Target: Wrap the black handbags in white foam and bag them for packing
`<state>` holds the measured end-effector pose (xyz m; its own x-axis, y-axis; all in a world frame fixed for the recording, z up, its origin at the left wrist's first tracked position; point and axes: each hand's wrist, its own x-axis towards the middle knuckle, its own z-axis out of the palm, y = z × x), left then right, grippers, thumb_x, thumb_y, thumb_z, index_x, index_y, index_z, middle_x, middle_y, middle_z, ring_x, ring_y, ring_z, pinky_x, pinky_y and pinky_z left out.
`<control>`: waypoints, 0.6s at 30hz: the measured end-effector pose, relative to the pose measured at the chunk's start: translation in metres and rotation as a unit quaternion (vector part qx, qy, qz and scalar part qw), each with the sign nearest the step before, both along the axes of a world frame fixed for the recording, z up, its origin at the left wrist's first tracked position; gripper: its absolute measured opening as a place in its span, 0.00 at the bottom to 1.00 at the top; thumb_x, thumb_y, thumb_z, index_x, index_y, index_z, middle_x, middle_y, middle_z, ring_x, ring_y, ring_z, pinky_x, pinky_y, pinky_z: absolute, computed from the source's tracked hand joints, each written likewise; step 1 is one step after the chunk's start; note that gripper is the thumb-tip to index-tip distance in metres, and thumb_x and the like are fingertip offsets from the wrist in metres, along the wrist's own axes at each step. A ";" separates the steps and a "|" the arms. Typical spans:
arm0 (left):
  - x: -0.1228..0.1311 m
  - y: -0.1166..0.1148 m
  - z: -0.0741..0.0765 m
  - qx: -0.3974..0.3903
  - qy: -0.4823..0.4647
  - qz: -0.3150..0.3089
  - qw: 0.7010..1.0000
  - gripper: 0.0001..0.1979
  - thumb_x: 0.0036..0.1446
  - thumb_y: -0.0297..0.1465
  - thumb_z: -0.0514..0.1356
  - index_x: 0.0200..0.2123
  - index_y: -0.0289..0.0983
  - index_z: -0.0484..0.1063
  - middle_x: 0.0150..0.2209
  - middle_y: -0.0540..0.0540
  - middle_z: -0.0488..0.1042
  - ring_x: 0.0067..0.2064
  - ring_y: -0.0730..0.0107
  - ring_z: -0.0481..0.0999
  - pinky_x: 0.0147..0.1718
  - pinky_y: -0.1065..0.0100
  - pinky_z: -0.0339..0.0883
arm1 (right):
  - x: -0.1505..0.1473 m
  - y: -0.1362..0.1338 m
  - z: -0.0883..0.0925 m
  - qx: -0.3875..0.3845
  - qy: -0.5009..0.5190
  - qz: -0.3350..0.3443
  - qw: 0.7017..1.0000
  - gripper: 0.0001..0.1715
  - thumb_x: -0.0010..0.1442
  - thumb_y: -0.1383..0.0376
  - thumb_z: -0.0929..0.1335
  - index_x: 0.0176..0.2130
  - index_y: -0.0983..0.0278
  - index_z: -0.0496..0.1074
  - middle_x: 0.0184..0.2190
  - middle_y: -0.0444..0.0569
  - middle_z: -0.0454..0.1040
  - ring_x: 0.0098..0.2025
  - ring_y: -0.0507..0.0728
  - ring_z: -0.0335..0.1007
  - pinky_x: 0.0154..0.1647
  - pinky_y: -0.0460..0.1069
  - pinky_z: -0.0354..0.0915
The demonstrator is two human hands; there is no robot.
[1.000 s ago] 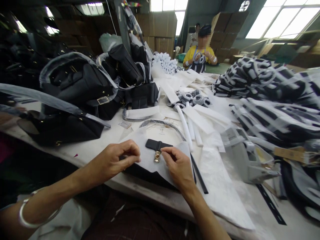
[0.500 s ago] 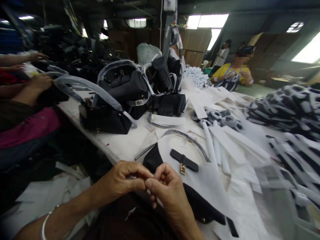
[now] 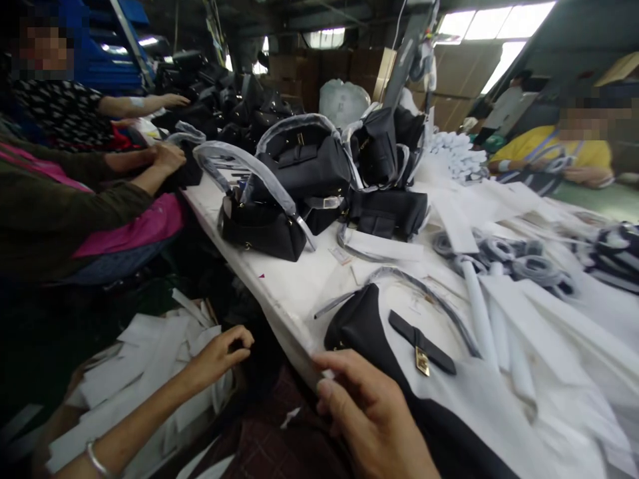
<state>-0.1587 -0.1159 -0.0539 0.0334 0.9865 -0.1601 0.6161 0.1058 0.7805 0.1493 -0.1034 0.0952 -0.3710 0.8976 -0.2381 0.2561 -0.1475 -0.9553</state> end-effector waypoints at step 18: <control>0.000 0.042 0.027 0.054 0.218 -0.172 0.959 0.11 0.57 0.39 0.57 0.40 0.46 0.76 0.42 0.49 0.80 0.43 0.61 0.80 0.39 0.68 0.72 | 0.150 0.014 0.013 0.268 -0.274 -0.200 0.902 0.16 0.63 0.53 0.67 0.32 0.58 0.79 0.43 0.49 0.80 0.46 0.61 0.77 0.46 0.52 0.72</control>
